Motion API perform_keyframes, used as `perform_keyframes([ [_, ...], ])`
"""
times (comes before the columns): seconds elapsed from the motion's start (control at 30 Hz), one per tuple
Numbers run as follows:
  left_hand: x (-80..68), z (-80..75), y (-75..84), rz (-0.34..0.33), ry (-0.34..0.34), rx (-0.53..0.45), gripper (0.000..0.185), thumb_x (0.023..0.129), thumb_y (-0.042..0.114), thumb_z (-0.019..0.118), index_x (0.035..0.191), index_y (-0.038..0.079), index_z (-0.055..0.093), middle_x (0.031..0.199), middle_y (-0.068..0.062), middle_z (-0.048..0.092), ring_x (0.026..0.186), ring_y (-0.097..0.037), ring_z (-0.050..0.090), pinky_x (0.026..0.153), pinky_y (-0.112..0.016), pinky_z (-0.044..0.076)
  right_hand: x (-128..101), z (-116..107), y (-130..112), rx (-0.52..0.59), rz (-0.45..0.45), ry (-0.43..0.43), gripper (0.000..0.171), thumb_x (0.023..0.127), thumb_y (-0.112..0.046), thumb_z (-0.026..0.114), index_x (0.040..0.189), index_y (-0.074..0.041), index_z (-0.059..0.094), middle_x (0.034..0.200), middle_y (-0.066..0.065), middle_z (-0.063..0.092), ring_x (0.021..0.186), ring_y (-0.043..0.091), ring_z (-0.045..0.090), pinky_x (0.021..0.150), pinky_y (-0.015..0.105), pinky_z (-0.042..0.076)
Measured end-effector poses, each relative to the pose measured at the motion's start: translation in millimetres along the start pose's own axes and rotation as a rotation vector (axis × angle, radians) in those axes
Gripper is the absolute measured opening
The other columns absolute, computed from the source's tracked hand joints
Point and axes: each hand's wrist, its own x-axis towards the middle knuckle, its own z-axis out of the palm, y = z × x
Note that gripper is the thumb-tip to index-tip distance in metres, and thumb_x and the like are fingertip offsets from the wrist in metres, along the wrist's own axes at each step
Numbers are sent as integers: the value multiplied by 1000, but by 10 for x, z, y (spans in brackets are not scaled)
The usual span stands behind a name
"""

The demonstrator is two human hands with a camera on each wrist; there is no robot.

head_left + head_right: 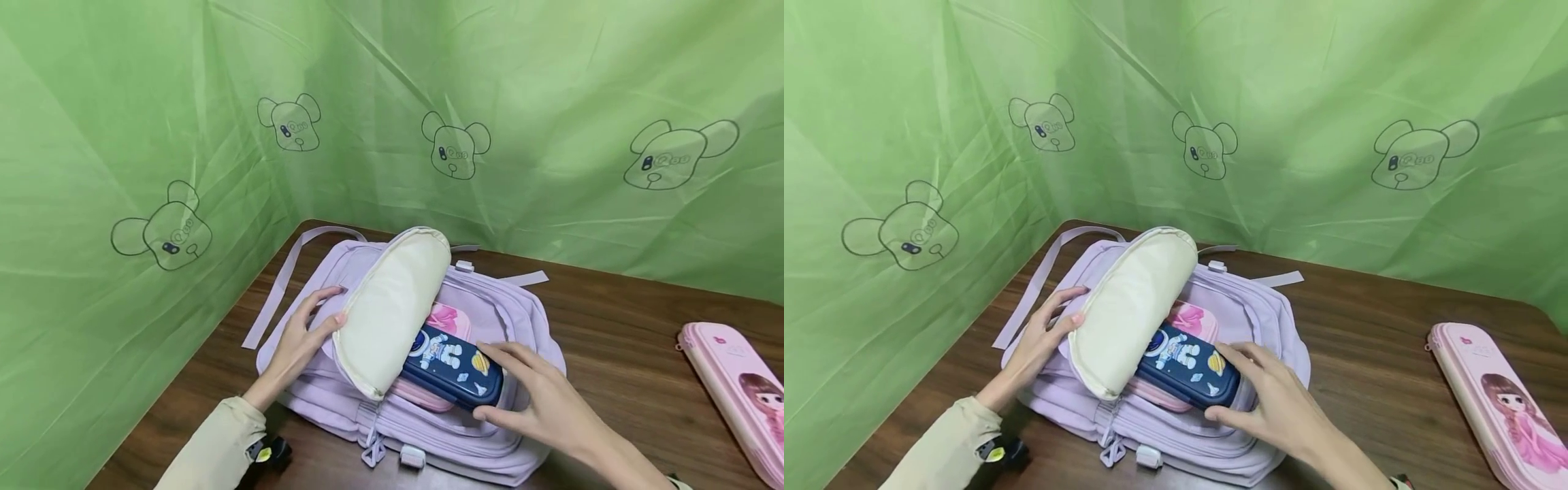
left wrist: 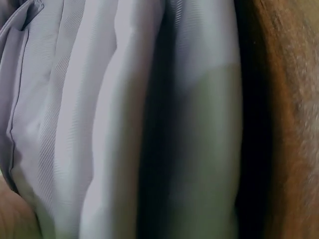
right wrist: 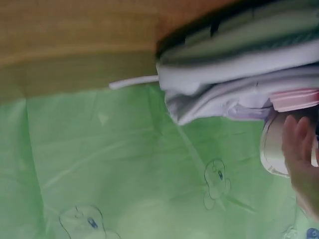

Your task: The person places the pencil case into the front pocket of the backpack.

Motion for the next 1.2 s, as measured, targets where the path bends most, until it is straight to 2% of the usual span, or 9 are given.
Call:
perform_keyframes([
  [0.07,26,-22,11,1,-14,5,44,88,28,61,129,16,53,134,-2,49,127,-20,36,105,-44,24,-26,2,6,54,49,1,71,65,-45,82,125,-15,59,114,-6,59,98,11,56,76,29,51],
  [0.2,36,-32,47,-33,-35,6,46,87,31,63,129,17,53,135,-2,47,129,-20,34,106,-46,22,-13,45,14,177,76,4,69,63,-36,85,122,-11,60,111,-3,62,94,10,58,70,26,54],
  [0.47,7,10,98,-37,-13,-13,46,86,31,64,129,18,52,134,0,48,128,-19,35,105,-46,22,68,170,-22,208,43,29,73,63,-34,86,124,-6,57,111,-2,61,96,13,58,72,23,53],
  [0.67,32,48,110,-55,2,4,51,84,33,67,129,20,50,134,2,46,129,-19,32,106,-48,19,161,258,-60,293,85,39,81,60,-29,88,126,-5,48,111,1,61,99,15,59,72,25,53],
  [0.77,37,70,124,-57,14,38,54,81,34,70,130,22,48,133,2,44,130,-20,30,107,-49,17,216,288,-90,345,108,33,85,57,-27,90,126,-8,44,110,2,61,99,15,60,73,25,53],
  [0.87,28,86,146,-53,36,81,57,79,36,72,130,23,47,132,0,41,128,-20,31,106,-50,18,270,288,-113,355,114,17,88,54,-27,90,127,-11,43,112,2,60,101,15,59,74,25,53],
  [1.0,23,98,160,-42,48,114,60,79,37,71,131,23,46,132,-3,39,127,-22,32,105,-51,20,302,280,-118,342,114,2,89,54,-28,90,127,-9,44,112,1,59,102,15,57,74,25,53],
  [1.2,25,102,117,-54,36,170,61,79,40,70,132,24,45,132,-6,39,126,-26,34,103,-54,23,270,293,-107,279,117,-27,93,59,-34,87,134,-10,38,109,-1,59,90,12,58,74,28,53],
])
